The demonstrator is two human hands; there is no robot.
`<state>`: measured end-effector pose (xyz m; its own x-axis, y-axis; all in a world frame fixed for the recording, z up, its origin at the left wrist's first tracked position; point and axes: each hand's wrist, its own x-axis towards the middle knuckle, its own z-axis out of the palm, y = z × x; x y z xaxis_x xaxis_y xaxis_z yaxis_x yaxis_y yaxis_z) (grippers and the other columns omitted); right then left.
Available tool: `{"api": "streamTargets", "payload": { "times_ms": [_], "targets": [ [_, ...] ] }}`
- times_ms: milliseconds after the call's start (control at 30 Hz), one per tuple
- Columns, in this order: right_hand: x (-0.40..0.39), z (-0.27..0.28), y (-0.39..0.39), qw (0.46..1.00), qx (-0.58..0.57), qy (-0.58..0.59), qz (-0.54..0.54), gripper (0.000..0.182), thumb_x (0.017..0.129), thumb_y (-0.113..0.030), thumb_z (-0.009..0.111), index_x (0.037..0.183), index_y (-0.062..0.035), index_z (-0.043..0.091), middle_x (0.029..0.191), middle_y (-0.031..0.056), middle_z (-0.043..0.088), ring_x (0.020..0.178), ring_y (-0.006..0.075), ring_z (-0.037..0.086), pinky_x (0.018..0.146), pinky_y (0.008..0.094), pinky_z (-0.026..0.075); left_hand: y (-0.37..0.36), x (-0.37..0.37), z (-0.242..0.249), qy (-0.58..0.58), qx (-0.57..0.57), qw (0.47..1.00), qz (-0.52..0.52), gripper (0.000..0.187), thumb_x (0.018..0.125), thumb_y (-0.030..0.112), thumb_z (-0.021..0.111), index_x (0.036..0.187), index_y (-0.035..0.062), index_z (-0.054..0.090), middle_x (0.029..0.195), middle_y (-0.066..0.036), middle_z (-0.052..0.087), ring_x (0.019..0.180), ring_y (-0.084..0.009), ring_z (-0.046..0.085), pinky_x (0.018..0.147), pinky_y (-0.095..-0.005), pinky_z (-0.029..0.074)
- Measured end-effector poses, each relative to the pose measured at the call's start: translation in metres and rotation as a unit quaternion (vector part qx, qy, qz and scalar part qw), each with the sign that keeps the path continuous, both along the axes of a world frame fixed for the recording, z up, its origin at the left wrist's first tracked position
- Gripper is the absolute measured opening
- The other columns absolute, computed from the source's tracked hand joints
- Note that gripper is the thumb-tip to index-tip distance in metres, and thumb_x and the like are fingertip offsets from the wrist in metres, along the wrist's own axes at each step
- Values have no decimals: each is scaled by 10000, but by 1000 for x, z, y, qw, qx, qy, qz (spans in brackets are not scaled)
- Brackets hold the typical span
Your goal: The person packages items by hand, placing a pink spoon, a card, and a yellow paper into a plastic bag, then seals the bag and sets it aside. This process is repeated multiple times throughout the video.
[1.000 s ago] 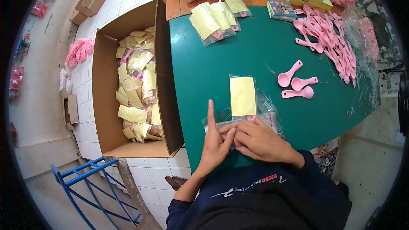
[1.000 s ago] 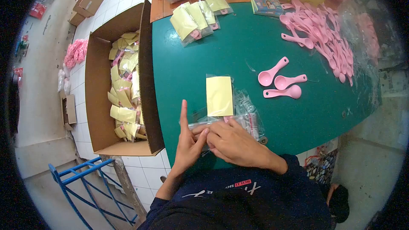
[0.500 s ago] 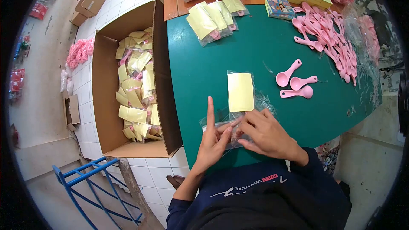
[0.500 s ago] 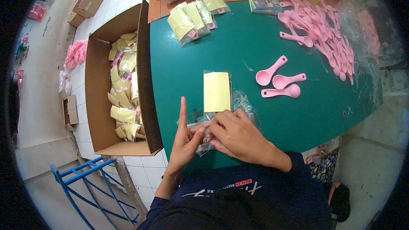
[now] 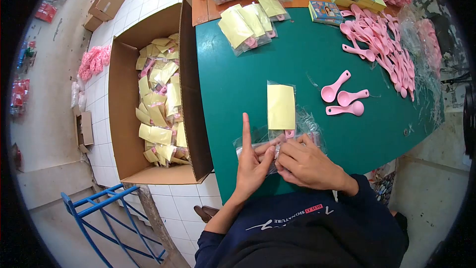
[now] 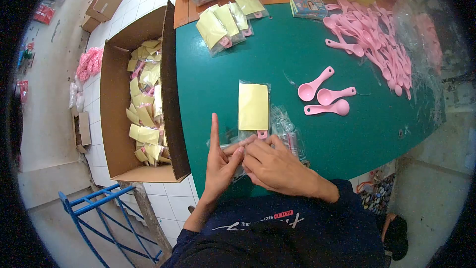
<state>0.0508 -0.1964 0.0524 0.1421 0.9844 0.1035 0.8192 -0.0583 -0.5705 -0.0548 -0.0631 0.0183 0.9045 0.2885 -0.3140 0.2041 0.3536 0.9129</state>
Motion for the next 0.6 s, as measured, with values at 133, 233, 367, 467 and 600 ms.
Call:
{"api": "streamTargets", "payload": {
  "times_ms": [133,233,367,467,600],
  "targets": [
    [6,5,-5,999,8,31,-12,263,701,-163,692,902,-67,553,914,64,506,927,220,510,775,379,372,-1,1,2,0,24,1000,-4,828,924,-20,438,1429,159,-193,1119,-207,616,928,-141,615,747,-246,508],
    [11,11,-6,998,-5,35,-51,280,704,-178,695,917,-63,555,916,69,505,929,223,512,777,385,371,-2,0,3,3,22,1000,-12,826,925,-21,436,1429,159,-192,1119,-208,615,934,-143,614,761,-249,507],
    [3,6,-3,997,-17,-24,-65,294,713,-198,693,928,-47,561,916,76,505,932,235,513,780,393,373,-5,0,6,-3,-16,1000,3,830,927,-17,454,1447,197,-157,1093,-221,607,859,-133,597,746,-269,501],
    [-3,5,-2,995,1,-61,-75,290,720,-202,682,929,-35,568,908,81,511,914,247,513,779,390,375,-3,-2,3,1,-11,1000,-11,824,929,-22,444,1448,205,-154,1067,-211,611,864,-147,602,754,-287,514],
    [-6,3,-1,993,16,-95,-61,241,740,-165,624,925,-17,579,904,84,521,887,242,518,782,386,387,-5,-3,0,12,-28,999,-19,809,930,-33,429,1453,215,-137,1047,-194,613,878,-151,600,758,-293,518]
  ]
}}
